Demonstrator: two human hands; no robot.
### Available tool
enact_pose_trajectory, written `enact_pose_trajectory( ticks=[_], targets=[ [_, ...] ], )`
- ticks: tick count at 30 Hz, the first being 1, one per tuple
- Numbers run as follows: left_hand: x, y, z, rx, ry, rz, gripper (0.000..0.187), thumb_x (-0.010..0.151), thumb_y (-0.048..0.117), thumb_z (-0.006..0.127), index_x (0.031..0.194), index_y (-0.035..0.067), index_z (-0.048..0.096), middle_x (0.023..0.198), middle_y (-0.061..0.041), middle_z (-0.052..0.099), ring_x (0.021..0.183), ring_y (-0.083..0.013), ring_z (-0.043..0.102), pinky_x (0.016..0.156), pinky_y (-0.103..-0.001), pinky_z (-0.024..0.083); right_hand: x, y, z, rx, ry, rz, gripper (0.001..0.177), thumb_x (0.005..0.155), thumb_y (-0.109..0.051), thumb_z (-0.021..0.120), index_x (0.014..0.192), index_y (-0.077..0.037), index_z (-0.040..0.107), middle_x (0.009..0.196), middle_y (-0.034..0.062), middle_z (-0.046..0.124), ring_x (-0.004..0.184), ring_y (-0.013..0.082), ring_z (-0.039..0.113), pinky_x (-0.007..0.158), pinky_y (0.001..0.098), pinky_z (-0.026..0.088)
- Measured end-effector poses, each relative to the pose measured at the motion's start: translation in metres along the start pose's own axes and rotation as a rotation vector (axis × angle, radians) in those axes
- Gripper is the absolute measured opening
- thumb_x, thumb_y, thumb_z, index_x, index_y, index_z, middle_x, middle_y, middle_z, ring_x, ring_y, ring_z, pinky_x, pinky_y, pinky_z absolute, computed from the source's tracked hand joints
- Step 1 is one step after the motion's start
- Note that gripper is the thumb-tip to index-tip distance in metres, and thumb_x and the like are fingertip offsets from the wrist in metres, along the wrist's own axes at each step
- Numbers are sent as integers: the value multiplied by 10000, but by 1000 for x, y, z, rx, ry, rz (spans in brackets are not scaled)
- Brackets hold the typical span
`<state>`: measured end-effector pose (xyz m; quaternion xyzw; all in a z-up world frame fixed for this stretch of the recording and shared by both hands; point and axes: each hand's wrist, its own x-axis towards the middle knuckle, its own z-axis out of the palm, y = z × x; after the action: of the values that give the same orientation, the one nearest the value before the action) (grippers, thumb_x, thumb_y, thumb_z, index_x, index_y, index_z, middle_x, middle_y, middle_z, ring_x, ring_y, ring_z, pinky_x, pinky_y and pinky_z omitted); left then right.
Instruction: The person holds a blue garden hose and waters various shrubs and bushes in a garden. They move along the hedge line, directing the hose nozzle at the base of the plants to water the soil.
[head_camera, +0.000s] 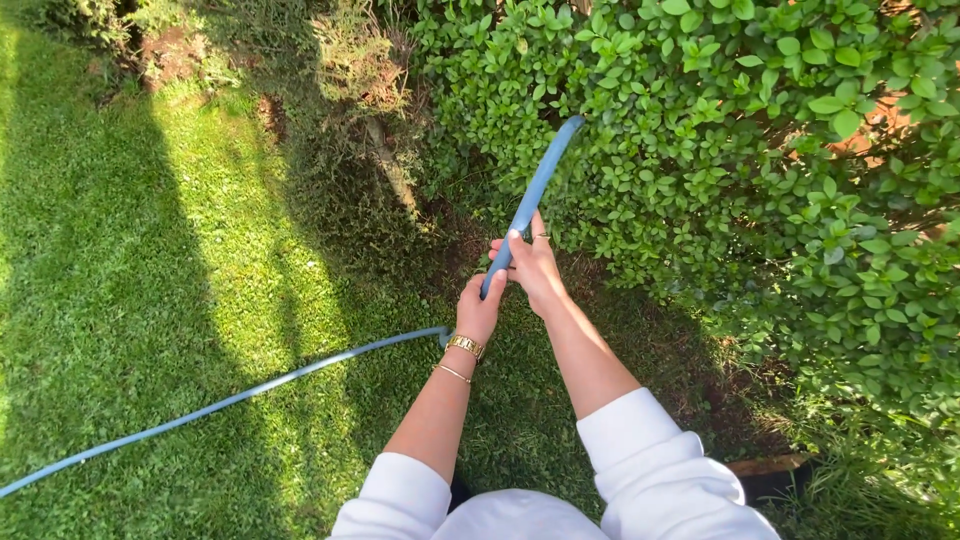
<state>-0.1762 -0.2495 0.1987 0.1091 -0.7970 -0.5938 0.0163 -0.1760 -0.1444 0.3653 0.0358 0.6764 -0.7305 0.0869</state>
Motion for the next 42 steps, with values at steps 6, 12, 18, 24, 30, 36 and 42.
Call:
enact_pose_trajectory(
  ticks=[6, 12, 18, 24, 30, 36, 42],
  targets=[
    [34, 1, -42, -75, 14, 10, 442, 965, 554, 640, 982, 118, 712, 756, -67, 615, 752, -231, 624, 670, -363, 504, 23, 5, 48, -11, -1, -43, 735, 1072, -224, 455, 1632, -77, 2, 1216, 295, 669, 1096, 340, 712, 939, 446, 602],
    [61, -5, -79, -121, 19, 25, 402, 966, 521, 653, 944, 125, 714, 716, -49, 595, 710, -187, 583, 624, -336, 481, 43, 5, 92, -48, 2, -128, 743, 1065, -260, 450, 1626, -42, 15, 1175, 284, 691, 1058, 318, 725, 899, 417, 614],
    [92, -33, -100, -195, 8, 1, 401, 1015, 494, 608, 913, 117, 696, 704, -9, 606, 662, -122, 558, 586, -273, 474, 70, 22, 128, -69, 37, -73, 758, 1056, -306, 495, 1642, -93, 64, 1089, 194, 722, 991, 263, 734, 847, 375, 619],
    [93, -39, -118, -258, 25, 31, 225, 1022, 242, 575, 952, 39, 644, 819, -74, 590, 785, -183, 556, 704, -336, 506, 82, 38, 161, -114, 116, -19, 888, 973, -199, 659, 1647, -162, 81, 1107, 216, 706, 995, 283, 733, 857, 392, 618],
    [77, -44, -121, -327, 41, 66, 157, 993, 159, 610, 944, 11, 632, 847, -127, 622, 818, -219, 615, 743, -378, 530, 67, 25, 183, -329, 243, 76, 749, 1013, -312, 562, 1639, -236, 158, 1061, 142, 730, 934, 215, 756, 861, 360, 622],
    [79, -66, -122, -99, -256, 112, 240, 954, 227, 703, 1111, 48, 677, 1089, -162, 693, 1105, -315, 663, 957, -449, 528, 78, 36, 170, -268, 249, 14, 651, 1062, -295, 503, 1620, -391, 182, 926, 83, 681, 774, 191, 711, 707, 300, 623],
    [65, -120, -115, -153, -451, 41, 390, 951, 253, 708, 1286, 73, 623, 1243, -118, 689, 1225, -262, 619, 1067, -443, 483, 86, 44, 143, -408, 381, 24, 572, 1064, -437, 439, 1583, -221, 332, 780, 126, 646, 593, 217, 670, 506, 343, 598]
  ],
)
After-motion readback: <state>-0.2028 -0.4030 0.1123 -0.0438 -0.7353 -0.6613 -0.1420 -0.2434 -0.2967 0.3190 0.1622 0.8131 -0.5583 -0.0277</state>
